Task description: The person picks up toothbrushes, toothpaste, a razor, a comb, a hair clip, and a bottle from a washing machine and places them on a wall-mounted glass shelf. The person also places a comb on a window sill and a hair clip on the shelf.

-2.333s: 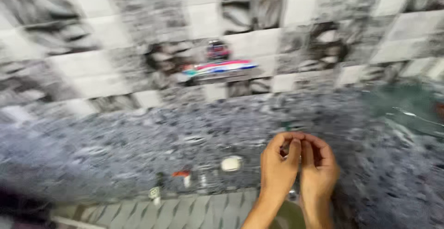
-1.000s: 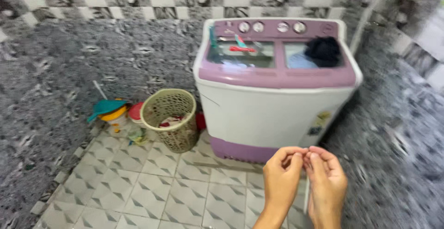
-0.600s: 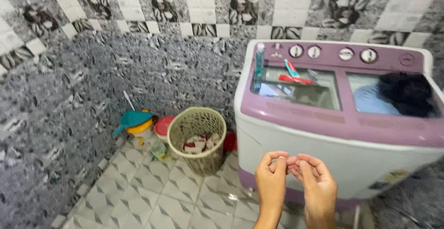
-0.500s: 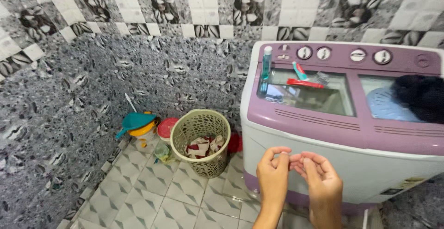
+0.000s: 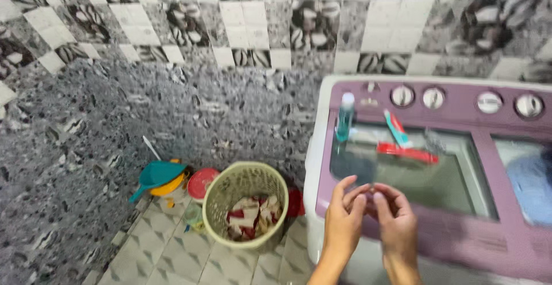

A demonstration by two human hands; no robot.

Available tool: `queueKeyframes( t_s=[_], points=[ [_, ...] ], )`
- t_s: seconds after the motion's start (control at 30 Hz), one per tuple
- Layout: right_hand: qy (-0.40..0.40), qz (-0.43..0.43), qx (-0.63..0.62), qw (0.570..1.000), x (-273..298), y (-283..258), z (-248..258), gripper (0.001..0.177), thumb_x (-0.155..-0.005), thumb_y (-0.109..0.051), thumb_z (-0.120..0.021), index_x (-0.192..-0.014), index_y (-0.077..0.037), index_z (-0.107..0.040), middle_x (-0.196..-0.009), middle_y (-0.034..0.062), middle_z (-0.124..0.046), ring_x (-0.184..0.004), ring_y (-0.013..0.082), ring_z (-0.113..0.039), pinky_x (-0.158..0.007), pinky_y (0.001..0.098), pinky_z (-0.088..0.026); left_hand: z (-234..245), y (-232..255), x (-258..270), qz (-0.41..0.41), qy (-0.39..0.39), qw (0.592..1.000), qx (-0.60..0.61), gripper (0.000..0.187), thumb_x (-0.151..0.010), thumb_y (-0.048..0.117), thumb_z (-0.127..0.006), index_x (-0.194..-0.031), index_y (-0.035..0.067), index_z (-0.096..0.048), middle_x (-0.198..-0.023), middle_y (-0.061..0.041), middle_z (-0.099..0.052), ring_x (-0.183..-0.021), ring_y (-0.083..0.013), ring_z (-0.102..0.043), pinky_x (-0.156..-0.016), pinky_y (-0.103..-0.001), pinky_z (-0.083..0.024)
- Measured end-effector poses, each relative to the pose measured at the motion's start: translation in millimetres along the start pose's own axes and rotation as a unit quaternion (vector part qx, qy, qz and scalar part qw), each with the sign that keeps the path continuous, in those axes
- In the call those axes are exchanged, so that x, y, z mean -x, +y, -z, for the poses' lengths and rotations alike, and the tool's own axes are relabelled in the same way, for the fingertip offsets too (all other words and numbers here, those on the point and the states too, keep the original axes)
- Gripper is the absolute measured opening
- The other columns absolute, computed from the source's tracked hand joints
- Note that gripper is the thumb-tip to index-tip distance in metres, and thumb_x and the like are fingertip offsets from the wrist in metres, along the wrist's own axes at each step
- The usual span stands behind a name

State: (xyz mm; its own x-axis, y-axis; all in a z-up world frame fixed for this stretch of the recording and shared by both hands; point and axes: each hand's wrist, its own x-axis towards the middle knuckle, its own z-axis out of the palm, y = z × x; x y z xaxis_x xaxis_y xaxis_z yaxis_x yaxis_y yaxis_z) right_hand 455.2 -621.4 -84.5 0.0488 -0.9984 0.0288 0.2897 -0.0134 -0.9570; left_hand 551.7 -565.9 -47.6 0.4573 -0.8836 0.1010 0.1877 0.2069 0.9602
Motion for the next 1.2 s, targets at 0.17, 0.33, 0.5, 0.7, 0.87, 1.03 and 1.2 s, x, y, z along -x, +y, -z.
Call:
queueKeyframes(
  t_s=[0.17,0.33,0.5,0.7,0.87,1.03,1.2],
  points=[
    [-0.034,0.087,0.123,0.988,-112,48,-39,0.050,-0.090,-0.012,-0.071,-0.137,-0.002,-0.055,-0.126,0.0115,-0.065,-0.109,0.0201,-0.065,-0.091,0.0336,-0.054,7,-3,-91,-0.013,0.038,0.992,-0.118,0.053,-0.094,0.016,-0.060,-0.144,0.005,-0.047,-0.140,-0.011,-0.065,-0.116,-0.0169,-0.071,-0.099,-0.030,-0.051],
    [-0.015,0.113,0.264,0.958,-179,69,-75,0.073,-0.080,-0.015,-0.079,-0.144,-0.005,-0.044,-0.139,0.0176,-0.050,-0.122,0.0280,-0.056,-0.088,0.0395,-0.056,11,-33,-153,0.015,0.061,0.978,-0.197,0.066,-0.093,0.028,-0.062,-0.151,0.005,-0.041,-0.145,-0.021,-0.054,-0.135,-0.0293,-0.053,-0.109,-0.036,-0.042],
    [-0.028,0.242,0.379,0.893,-203,77,-91,0.081,-0.079,-0.019,-0.080,-0.148,-0.002,-0.041,-0.135,0.0241,-0.056,-0.120,0.0384,-0.058,-0.097,0.0478,-0.049,12,-65,-200,-0.028,0.041,0.973,-0.224,0.070,-0.094,0.030,-0.063,-0.151,0.001,-0.036,-0.153,-0.025,-0.043,-0.144,-0.0368,-0.042,-0.117,-0.040,-0.034],
    [-0.017,0.122,0.443,0.888,-210,59,-103,0.054,-0.089,-0.035,-0.076,-0.130,-0.006,-0.056,-0.112,0.0231,-0.070,-0.106,0.0431,-0.068,-0.087,0.0504,-0.052,9,-49,-211,-0.031,0.026,0.976,-0.212,0.060,-0.093,0.026,-0.063,-0.147,0.005,-0.044,-0.142,-0.022,-0.052,-0.134,-0.0367,-0.050,-0.113,-0.041,-0.039],
    [-0.020,0.093,0.357,0.929,-216,30,-121,0.058,-0.091,-0.035,-0.078,-0.132,-0.005,-0.049,-0.115,0.0195,-0.069,-0.102,0.0360,-0.069,-0.081,0.0463,-0.054,19,-1,-213,-0.153,0.024,0.963,-0.219,0.051,-0.094,0.020,-0.067,-0.140,0.005,-0.052,-0.138,-0.019,-0.056,-0.130,-0.0347,-0.054,-0.111,-0.042,-0.041],
    [-0.103,0.121,0.080,0.984,-233,11,-171,0.063,-0.087,-0.019,-0.076,-0.137,-0.005,-0.040,-0.117,0.0114,-0.066,-0.105,0.0175,-0.066,-0.086,0.0317,-0.054,67,50,-236,-0.203,0.016,0.955,-0.215,0.038,-0.101,0.024,-0.063,-0.135,0.008,-0.062,-0.139,-0.015,-0.062,-0.131,-0.0328,-0.055,-0.113,-0.041,-0.040],
    [-0.131,0.181,0.080,0.971,-243,-21,-264,0.044,-0.092,-0.016,-0.072,-0.127,-0.004,-0.048,-0.115,0.0069,-0.065,-0.105,0.0130,-0.064,-0.087,0.0272,-0.052,127,98,-282,-0.249,-0.013,0.949,-0.192,0.045,-0.102,0.026,-0.062,-0.143,0.006,-0.057,-0.146,-0.018,-0.055,-0.139,-0.0342,-0.050,-0.118,-0.041,-0.036]
  ],
)
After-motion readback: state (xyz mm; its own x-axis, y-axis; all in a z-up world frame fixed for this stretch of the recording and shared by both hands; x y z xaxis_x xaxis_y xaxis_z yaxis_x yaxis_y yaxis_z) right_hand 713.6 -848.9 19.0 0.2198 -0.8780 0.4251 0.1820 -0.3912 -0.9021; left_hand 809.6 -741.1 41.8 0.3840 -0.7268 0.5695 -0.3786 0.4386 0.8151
